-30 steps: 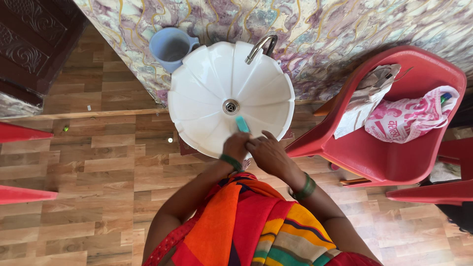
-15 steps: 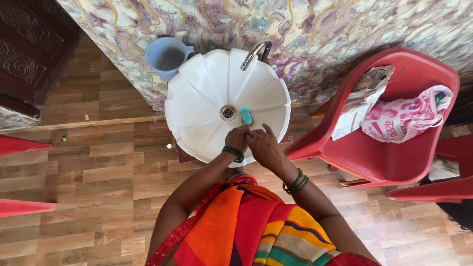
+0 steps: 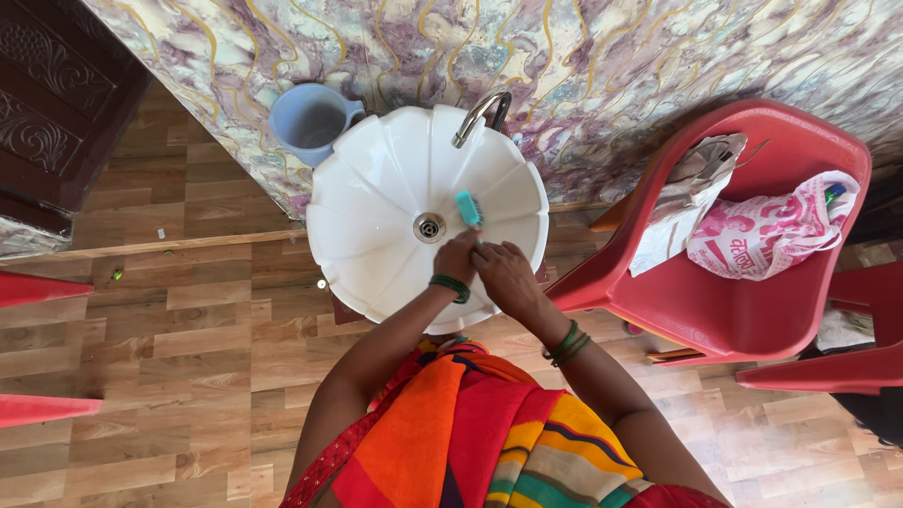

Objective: The person scrubs the interior of a white pedestal sink using a blue scrubbing brush. They systematically clean the basin and the area around the drain. At one point, they pick up a blue plastic jug to pour water into the sink to rinse the surface before resuming scrubbing.

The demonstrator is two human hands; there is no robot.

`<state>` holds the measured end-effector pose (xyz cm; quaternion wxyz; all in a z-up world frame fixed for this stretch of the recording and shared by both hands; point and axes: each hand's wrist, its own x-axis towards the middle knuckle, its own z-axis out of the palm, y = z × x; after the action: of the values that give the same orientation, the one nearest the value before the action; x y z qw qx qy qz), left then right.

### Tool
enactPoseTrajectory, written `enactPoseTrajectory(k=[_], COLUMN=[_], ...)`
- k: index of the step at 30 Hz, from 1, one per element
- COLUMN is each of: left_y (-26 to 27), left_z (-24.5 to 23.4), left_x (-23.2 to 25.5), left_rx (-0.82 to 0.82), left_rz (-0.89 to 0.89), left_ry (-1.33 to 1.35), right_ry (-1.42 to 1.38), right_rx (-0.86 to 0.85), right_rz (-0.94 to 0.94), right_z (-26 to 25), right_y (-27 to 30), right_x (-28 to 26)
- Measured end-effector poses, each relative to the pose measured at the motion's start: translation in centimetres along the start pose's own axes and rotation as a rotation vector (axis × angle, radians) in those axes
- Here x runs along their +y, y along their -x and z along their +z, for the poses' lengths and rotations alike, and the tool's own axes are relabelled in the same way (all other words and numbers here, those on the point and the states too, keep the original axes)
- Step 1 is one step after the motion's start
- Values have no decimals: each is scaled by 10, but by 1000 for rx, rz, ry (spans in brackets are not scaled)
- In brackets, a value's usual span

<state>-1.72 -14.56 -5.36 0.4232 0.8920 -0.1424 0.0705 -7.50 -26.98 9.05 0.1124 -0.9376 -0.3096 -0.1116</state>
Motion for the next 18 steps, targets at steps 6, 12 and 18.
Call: enactPoseTrajectory(k=[6,12,18], left_y=[7,42,22], left_z=[-17,-49,-40], left_x=[41,85,21], left_rx=[-119,-243,-123], left_rz=[-66,22,31], left_ry=[2,16,-145], right_ry=[23,-3,-57], right_rx=[-253,-439,-264], right_rz=[96,53,59], right_z=[-46,-86,-22], right_y=[2,25,1], right_x=[-7,-19,-19])
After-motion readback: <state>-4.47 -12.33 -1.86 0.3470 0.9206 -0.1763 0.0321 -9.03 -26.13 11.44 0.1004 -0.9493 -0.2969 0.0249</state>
